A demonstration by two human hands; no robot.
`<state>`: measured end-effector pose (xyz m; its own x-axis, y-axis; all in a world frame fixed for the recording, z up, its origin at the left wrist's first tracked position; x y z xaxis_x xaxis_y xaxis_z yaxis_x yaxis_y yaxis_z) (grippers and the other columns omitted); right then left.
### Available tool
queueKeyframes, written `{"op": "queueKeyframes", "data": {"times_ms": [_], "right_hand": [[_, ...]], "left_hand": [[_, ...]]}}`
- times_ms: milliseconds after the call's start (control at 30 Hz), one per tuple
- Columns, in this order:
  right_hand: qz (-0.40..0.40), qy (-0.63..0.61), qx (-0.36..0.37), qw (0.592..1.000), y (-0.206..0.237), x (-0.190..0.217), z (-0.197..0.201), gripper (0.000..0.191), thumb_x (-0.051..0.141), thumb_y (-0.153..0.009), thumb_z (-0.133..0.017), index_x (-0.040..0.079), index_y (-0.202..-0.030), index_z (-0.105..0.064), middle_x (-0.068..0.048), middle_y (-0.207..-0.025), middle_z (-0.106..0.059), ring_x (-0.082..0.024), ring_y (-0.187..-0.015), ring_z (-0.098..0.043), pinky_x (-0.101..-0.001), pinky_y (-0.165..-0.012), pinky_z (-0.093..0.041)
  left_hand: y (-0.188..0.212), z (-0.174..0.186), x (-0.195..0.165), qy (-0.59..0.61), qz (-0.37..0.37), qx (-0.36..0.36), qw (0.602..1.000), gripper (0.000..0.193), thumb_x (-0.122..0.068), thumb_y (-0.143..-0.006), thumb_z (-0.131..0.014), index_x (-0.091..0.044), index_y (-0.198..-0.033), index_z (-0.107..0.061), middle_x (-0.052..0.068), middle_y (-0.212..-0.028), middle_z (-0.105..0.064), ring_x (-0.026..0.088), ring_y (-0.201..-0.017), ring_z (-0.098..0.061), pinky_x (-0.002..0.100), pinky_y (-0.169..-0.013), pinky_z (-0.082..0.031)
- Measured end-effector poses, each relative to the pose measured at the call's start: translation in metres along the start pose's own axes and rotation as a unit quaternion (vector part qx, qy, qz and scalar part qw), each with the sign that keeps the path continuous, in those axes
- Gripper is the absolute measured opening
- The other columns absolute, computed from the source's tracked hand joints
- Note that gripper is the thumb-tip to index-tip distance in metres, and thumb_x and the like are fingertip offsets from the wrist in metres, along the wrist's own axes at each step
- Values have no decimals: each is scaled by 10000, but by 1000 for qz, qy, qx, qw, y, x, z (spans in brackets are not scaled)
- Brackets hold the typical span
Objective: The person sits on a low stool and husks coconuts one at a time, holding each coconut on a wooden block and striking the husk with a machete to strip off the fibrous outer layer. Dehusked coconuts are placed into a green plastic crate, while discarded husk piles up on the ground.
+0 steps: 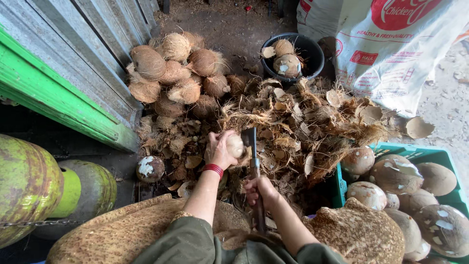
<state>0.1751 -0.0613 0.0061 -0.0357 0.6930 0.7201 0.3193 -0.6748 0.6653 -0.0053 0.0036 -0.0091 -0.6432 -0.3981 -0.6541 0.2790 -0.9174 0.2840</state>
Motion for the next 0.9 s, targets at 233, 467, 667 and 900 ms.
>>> {"op": "queueKeyframes", "data": {"times_ms": [233,467,667,900], "right_hand": [[-4,120,-6,993,29,34,-13,218,18,-844,-667,56,-696,-512,-31,-548,-529,-146,-411,-488,-307,-375,-417],[361,147,-36,920,29,31,-6,182,6,-826,-659,87,-803,-498,-16,-641,-541,-121,-480,-508,-288,-401,-447],[-88,21,-54,994,2,-19,-8,129,-30,-798,-605,59,-865,-540,-51,-550,-510,-163,-392,-433,-320,-351,-383],[97,94,-39,990,8,22,20,80,-15,-793,-622,39,-784,-564,-45,-549,-563,-144,-374,-470,-305,-333,-404]], "left_hand": [[10,0,30,83,-82,-91,989,1057,-60,-390,-952,-349,-1283,-467,92,-1235,-410,324,-1159,-548,495,-960,-571],[18,5,26,57,-47,-54,996,1045,-43,-408,-938,-333,-1283,-446,85,-1245,-393,317,-1217,-518,487,-995,-553],[15,15,24,93,-31,-53,994,1064,-84,-405,-970,-332,-1294,-440,81,-1249,-396,311,-1201,-537,438,-1043,-532],[7,1,20,251,-45,-117,960,1122,-182,-367,-1026,-288,-1300,-412,84,-1339,-394,309,-1262,-499,520,-1063,-477]]}}
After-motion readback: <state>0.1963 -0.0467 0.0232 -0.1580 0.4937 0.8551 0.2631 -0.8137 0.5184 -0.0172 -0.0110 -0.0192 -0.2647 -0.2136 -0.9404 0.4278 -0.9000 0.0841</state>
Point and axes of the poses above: each hand's wrist, its own y-axis away from the middle knuckle, its own z-axis out of the back of the hand, x = y × z, the point moved 1 cm from there along -y, towards the middle knuckle
